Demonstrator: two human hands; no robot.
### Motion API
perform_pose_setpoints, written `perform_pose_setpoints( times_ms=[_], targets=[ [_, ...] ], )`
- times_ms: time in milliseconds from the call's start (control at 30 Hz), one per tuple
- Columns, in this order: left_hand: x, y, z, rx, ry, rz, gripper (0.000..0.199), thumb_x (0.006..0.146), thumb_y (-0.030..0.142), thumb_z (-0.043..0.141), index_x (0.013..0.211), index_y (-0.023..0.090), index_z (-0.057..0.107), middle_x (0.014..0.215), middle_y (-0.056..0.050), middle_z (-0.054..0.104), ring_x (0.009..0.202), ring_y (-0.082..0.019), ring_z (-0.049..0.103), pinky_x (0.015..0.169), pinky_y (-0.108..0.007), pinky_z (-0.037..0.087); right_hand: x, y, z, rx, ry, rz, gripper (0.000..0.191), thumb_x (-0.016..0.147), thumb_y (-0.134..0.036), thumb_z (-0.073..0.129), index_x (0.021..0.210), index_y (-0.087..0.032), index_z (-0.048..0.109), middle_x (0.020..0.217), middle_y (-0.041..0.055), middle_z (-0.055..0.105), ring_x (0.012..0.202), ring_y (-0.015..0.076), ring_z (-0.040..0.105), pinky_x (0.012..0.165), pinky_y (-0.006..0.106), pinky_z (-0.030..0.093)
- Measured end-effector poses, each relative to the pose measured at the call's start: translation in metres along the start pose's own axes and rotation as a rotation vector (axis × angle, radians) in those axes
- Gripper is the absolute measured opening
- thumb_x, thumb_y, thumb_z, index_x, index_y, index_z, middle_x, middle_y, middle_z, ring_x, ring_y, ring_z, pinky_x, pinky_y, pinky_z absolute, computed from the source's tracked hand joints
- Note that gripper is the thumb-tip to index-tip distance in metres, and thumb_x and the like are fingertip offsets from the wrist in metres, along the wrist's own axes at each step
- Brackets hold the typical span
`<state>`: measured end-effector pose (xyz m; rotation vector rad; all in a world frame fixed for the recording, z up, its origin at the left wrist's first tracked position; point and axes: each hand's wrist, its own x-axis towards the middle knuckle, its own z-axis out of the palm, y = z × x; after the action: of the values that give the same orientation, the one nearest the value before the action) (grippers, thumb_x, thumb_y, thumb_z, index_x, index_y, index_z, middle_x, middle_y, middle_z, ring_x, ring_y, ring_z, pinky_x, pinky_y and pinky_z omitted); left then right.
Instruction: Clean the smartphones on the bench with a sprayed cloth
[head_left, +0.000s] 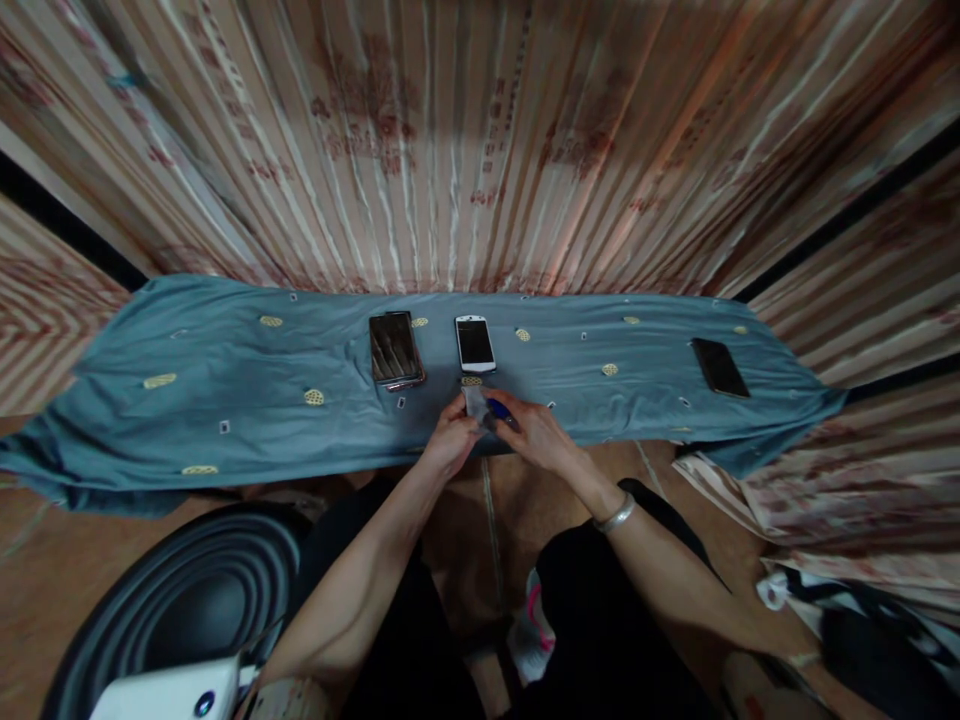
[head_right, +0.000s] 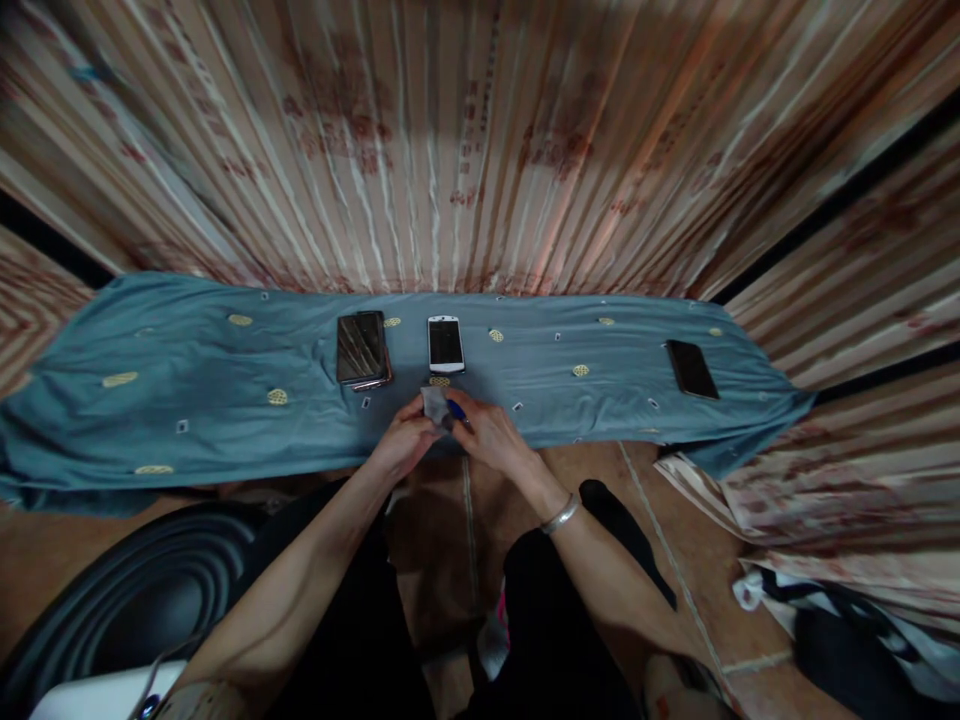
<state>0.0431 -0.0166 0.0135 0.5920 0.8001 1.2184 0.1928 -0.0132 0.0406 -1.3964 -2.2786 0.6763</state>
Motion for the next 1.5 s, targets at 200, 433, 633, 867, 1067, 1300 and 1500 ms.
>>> perform_pose_setpoints(
  times_ms=[200, 433, 633, 867, 1067, 1300, 1500],
  targets=[
    [-0.007, -0.001, 0.005, -0.004, -0.062, -0.040, 0.037, 0.049, 0.007, 0.073, 0.084, 0.017, 0.069, 0.071, 0.001, 0.068, 0.074, -0.015, 0.063, 0.072, -0.027, 0.048, -0.013, -0.003, -0.004, 0.054, 0.027, 0.049, 0.045, 0.087, -0.017, 0.052, 0.133, -0.020, 0.055, 0.104, 0.0062, 0.073, 0.082, 0.0190, 0.069, 0.077, 0.029, 0.049],
    [-0.018, 0.002, 0.007, -0.019, -0.115, -0.058, 0.040, 0.051, 0.007, 0.071, 0.090, 0.018, 0.068, 0.080, 0.000, 0.071, 0.082, -0.016, 0.066, 0.079, -0.031, 0.050, -0.024, 0.010, -0.007, 0.693, 0.014, 0.251, 0.058, 0.081, -0.027, 0.058, 0.138, -0.019, 0.050, 0.082, 0.0026, 0.073, 0.059, 0.0150, 0.063, 0.060, 0.028, 0.052],
    [-0.020, 0.003, 0.000, -0.045, -0.045, -0.041, 0.043, 0.051, 0.007, 0.070, 0.093, 0.016, 0.067, 0.086, -0.004, 0.073, 0.094, -0.023, 0.067, 0.088, -0.039, 0.050, -0.016, 0.036, -0.014, 0.850, 0.192, 0.486, 0.064, 0.077, -0.020, 0.055, 0.140, -0.018, 0.045, 0.097, 0.0056, 0.075, 0.067, 0.0149, 0.067, 0.068, 0.030, 0.055],
    [-0.020, 0.000, 0.008, -0.063, -0.002, -0.022, 0.031, 0.054, 0.014, 0.066, 0.085, 0.017, 0.066, 0.083, -0.004, 0.073, 0.089, -0.023, 0.069, 0.085, -0.040, 0.052, 0.018, 0.064, -0.004, -0.141, 0.217, 0.553, 0.063, 0.085, -0.022, 0.058, 0.144, -0.008, 0.041, 0.110, 0.0193, 0.071, 0.109, 0.0326, 0.065, 0.096, 0.042, 0.046],
    [-0.020, 0.000, 0.016, -0.039, 0.018, -0.029, 0.033, 0.056, 0.020, 0.069, 0.089, 0.017, 0.065, 0.081, -0.002, 0.072, 0.078, -0.019, 0.068, 0.078, -0.034, 0.052, 0.054, 0.073, -0.007, -0.125, 0.278, 0.551, 0.057, 0.082, -0.015, 0.062, 0.137, -0.011, 0.048, 0.123, 0.0220, 0.064, 0.122, 0.0328, 0.056, 0.104, 0.045, 0.040],
    [-0.019, 0.007, 0.015, -0.121, 0.044, 0.021, 0.036, 0.058, 0.025, 0.072, 0.092, 0.019, 0.064, 0.085, -0.002, 0.071, 0.081, -0.018, 0.068, 0.079, -0.032, 0.051, 0.052, 0.052, -0.008, 0.466, 0.300, 0.487, 0.036, 0.090, -0.038, 0.056, 0.119, -0.019, 0.063, 0.129, 0.0124, 0.064, 0.124, 0.0245, 0.056, 0.106, 0.040, 0.043],
    [-0.018, 0.015, 0.005, -0.126, 0.069, 0.056, 0.035, 0.060, 0.025, 0.074, 0.093, 0.018, 0.066, 0.089, -0.002, 0.071, 0.083, -0.016, 0.066, 0.079, -0.030, 0.049, 0.023, 0.005, 0.026, 1.524, -0.010, 0.537, 0.049, 0.096, -0.057, 0.037, 0.103, -0.019, 0.067, 0.096, 0.0070, 0.075, 0.085, 0.0181, 0.071, 0.077, 0.030, 0.056]
  ],
)
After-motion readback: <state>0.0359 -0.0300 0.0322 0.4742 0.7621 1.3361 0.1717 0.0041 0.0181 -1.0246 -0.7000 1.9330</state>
